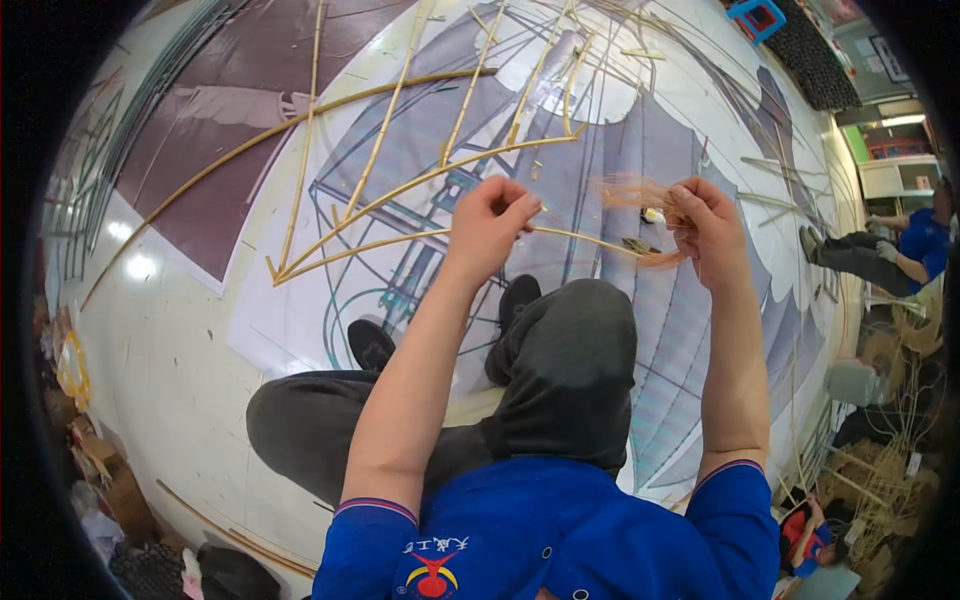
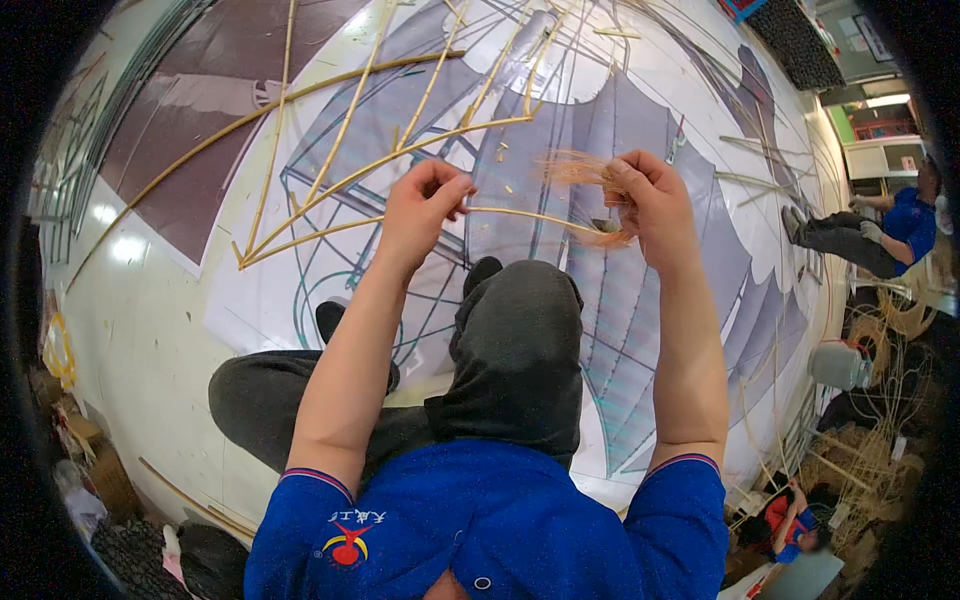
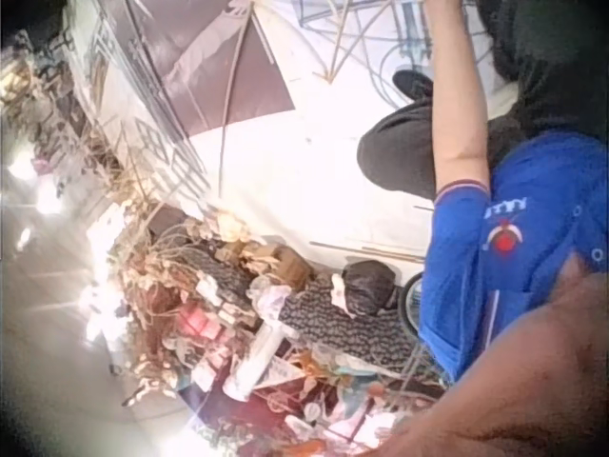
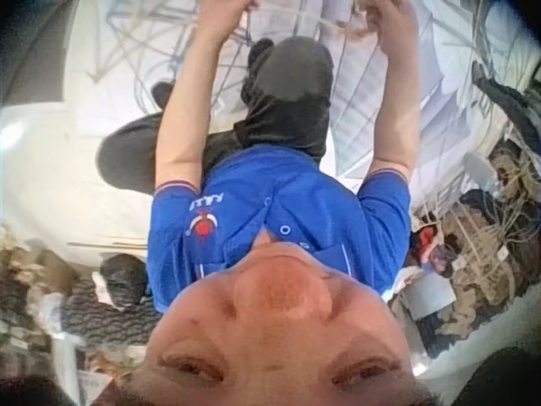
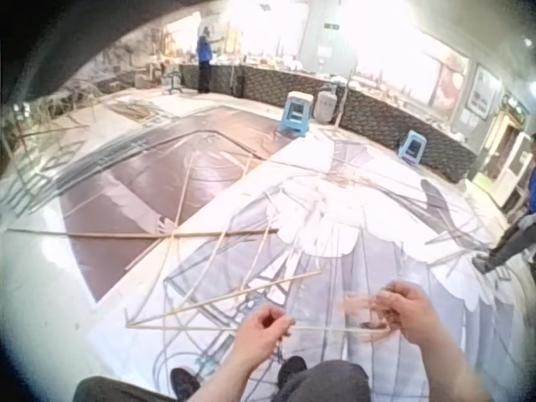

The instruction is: The person constructs a bamboo frame by shaping and aligning bamboo strips, applying glue to the joints from a bottle, and tying thread around the connections.

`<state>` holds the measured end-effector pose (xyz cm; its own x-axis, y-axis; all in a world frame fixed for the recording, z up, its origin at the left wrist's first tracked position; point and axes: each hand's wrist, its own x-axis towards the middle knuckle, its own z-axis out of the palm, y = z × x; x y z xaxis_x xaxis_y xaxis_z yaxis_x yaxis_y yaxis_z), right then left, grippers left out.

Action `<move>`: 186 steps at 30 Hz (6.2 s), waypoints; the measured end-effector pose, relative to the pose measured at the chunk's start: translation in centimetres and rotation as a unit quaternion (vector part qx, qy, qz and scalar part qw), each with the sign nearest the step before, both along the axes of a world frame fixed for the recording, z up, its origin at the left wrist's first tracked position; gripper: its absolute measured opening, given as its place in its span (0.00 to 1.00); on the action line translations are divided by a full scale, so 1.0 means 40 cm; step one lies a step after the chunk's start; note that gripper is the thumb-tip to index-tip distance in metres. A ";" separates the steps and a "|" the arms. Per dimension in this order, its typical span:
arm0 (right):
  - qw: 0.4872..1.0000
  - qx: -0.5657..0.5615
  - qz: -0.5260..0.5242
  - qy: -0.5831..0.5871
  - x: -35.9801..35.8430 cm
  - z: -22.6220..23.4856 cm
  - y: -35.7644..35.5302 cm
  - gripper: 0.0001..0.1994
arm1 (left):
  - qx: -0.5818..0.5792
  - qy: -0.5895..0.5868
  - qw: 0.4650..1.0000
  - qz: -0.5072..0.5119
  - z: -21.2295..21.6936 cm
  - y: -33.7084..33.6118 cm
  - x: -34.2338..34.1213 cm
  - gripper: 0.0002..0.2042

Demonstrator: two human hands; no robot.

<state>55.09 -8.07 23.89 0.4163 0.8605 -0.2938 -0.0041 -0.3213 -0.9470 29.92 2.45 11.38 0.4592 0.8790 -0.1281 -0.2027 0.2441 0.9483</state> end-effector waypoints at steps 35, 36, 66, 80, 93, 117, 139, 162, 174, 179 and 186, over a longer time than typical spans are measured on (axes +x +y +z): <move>0.951 0.083 0.263 -0.143 -0.270 0.073 0.109 0.05 | 0.178 0.126 0.973 -0.079 0.243 0.057 -0.245 0.07; 0.950 0.082 0.264 -0.142 -0.274 0.072 0.112 0.05 | 0.167 0.109 0.977 -0.081 0.244 0.058 -0.252 0.07; 0.922 0.088 0.216 -0.308 -0.110 0.046 0.108 0.09 | 0.047 0.050 0.991 -0.116 0.106 0.048 -0.142 0.08; 0.969 -0.002 0.164 -0.184 0.182 -0.111 -0.143 0.09 | 0.019 0.029 0.987 -0.156 0.043 0.005 0.167 0.05; 0.997 -0.007 -0.024 -0.069 0.267 -0.227 -0.314 0.07 | -0.140 -0.094 0.953 0.251 -0.032 0.173 -0.076 0.03; 0.920 0.051 0.280 -0.271 -0.043 0.138 -0.004 0.09 | -0.023 -0.048 0.984 -0.168 0.284 -0.014 0.077 0.07; 0.937 0.084 0.239 -0.241 -0.065 0.040 0.007 0.09 | 0.482 0.265 0.835 -0.002 0.388 0.027 -0.175 0.04; 0.937 0.082 0.233 -0.247 -0.068 -0.043 -0.034 0.08 | 0.397 0.269 0.877 -0.006 0.396 0.054 -0.247 0.04; 0.955 0.037 0.193 -0.221 -0.026 -0.107 -0.053 0.10 | 0.396 0.245 0.885 0.015 0.371 0.077 -0.228 0.05; 0.975 0.059 0.183 -0.111 0.025 -0.096 -0.051 0.13 | 0.373 0.195 0.903 0.081 0.406 0.150 -0.249 0.05; 0.996 -0.051 0.022 -0.075 0.133 -0.325 -0.250 0.11 | 0.415 0.275 0.867 0.027 0.576 0.157 -0.201 0.05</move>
